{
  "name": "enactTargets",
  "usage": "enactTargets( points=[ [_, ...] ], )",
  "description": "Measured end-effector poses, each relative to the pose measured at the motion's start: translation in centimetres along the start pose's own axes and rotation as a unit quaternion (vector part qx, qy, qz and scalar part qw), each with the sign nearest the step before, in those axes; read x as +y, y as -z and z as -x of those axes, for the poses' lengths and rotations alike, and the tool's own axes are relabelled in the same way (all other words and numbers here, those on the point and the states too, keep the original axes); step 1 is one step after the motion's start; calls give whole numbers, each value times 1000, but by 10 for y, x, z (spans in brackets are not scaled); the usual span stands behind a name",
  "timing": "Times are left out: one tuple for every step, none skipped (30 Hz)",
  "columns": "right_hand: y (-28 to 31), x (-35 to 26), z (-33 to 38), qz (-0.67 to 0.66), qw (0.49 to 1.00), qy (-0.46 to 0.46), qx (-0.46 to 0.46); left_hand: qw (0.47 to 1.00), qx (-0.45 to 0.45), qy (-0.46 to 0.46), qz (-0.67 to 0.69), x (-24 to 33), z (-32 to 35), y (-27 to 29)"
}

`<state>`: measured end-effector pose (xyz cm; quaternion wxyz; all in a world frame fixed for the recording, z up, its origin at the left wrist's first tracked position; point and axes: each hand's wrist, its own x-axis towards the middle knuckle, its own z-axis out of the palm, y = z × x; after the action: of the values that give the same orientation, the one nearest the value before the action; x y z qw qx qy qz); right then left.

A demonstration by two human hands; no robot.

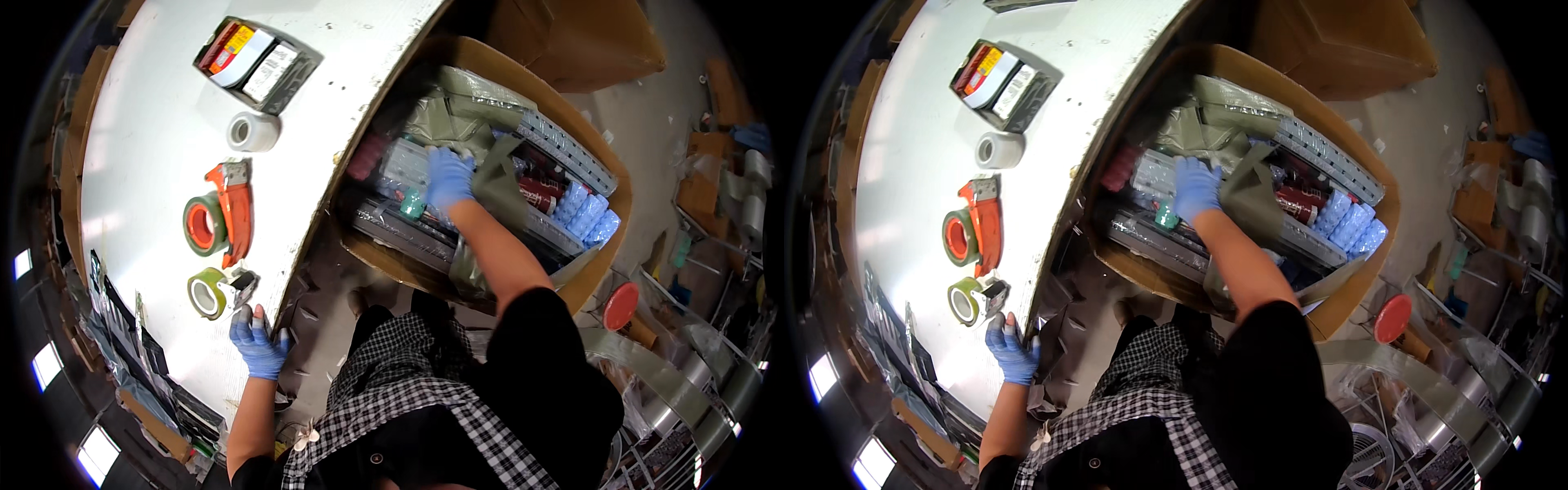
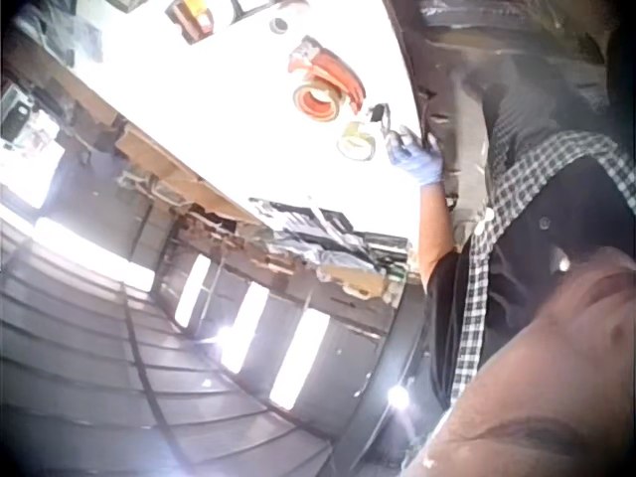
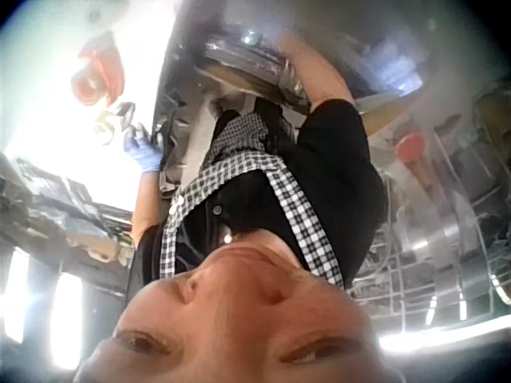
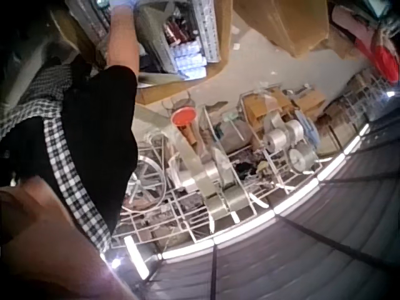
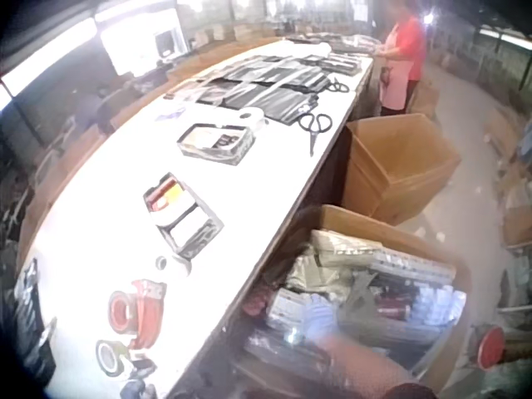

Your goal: The person wraps long rectangular items in green fabric, secures them with tape, and affixes shipping labels. They handle items one at a time, using a tape dispenser and scissors, and place finished packages into a cardboard box.

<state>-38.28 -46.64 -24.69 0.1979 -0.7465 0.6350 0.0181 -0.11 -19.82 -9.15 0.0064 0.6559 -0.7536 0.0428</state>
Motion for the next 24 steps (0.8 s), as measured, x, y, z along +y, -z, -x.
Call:
enactTargets(
  points=[
    [28, -1, 26, -26, 999, 31, 28, 1000, -2, 6, 14, 0, 2, 0],
    [51, 2, 49, -55, 998, 31, 32, 1000, 7, 4, 21, 1, -2, 2],
    [77, 9, 71, -82, 995, 31, 36, 1000, 4, 3, 23, 1, -5, 3],
    [109, 14, 94, -51, 985, 69, 150, 1000, 0, 8, 20, 2, -2, 7],
    [146, 22, 120, -114, 972, 61, 194, 1000, -3, 3, 30, -2, -3, 10],
    [180, 39, 143, 8, 941, 137, 309, 999, 0, -1, 41, -3, -8, 9],
    [207, 57, 162, -111, 960, 51, 252, 999, 10, -4, 49, -3, -8, 10],
    [237, 63, 191, -67, 954, 75, 284, 998, 22, -2, 55, -2, -6, 10],
    [269, 70, 222, -21, 943, 93, 318, 997, 33, -3, 65, -2, -5, 11],
    [281, 71, 258, -97, 932, 61, 343, 996, 44, -8, 76, -1, -6, 12],
    [293, 71, 294, -178, 911, 33, 371, 995, 54, -12, 86, -2, -6, 14],
    [307, 71, 329, -257, 879, 13, 400, 987, 86, -23, 133, -2, -4, 15],
    [313, 69, 358, -241, 863, 88, 436, 973, 136, -31, 182, 9, -5, 24],
    [328, 60, 384, -226, 849, 113, 465, 948, 188, -67, 247, 21, -10, 25],
    [336, 53, 399, -217, 838, 121, 486, 922, 138, -105, 346, 34, -19, 43],
    [349, 45, 411, -202, 828, 124, 508, 914, 137, -162, 345, 50, -33, 60],
    [364, 31, 419, -184, 819, 126, 529, 894, 146, -195, 376, 70, -51, 83],
    [379, 15, 423, -164, 810, 127, 548, 873, 157, -207, 412, 92, -65, 105],
    [394, -3, 418, -151, 802, 136, 561, 829, 203, -243, 461, 107, -77, 126],
    [410, -28, 410, -135, 795, 145, 573, 808, 222, -243, 489, 121, -84, 142],
    [422, -54, 392, -125, 790, 161, 578, 799, 233, -220, 510, 128, -86, 158],
    [434, -88, 369, -116, 784, 183, 581, 734, 238, -198, 605, 130, -84, 149],
    [441, -116, 353, -104, 782, 196, 582, 722, 194, -189, 637, 117, -69, 165],
    [445, -146, 326, -100, 781, 216, 577, 714, 149, -172, 662, 98, -47, 179]
  ],
)
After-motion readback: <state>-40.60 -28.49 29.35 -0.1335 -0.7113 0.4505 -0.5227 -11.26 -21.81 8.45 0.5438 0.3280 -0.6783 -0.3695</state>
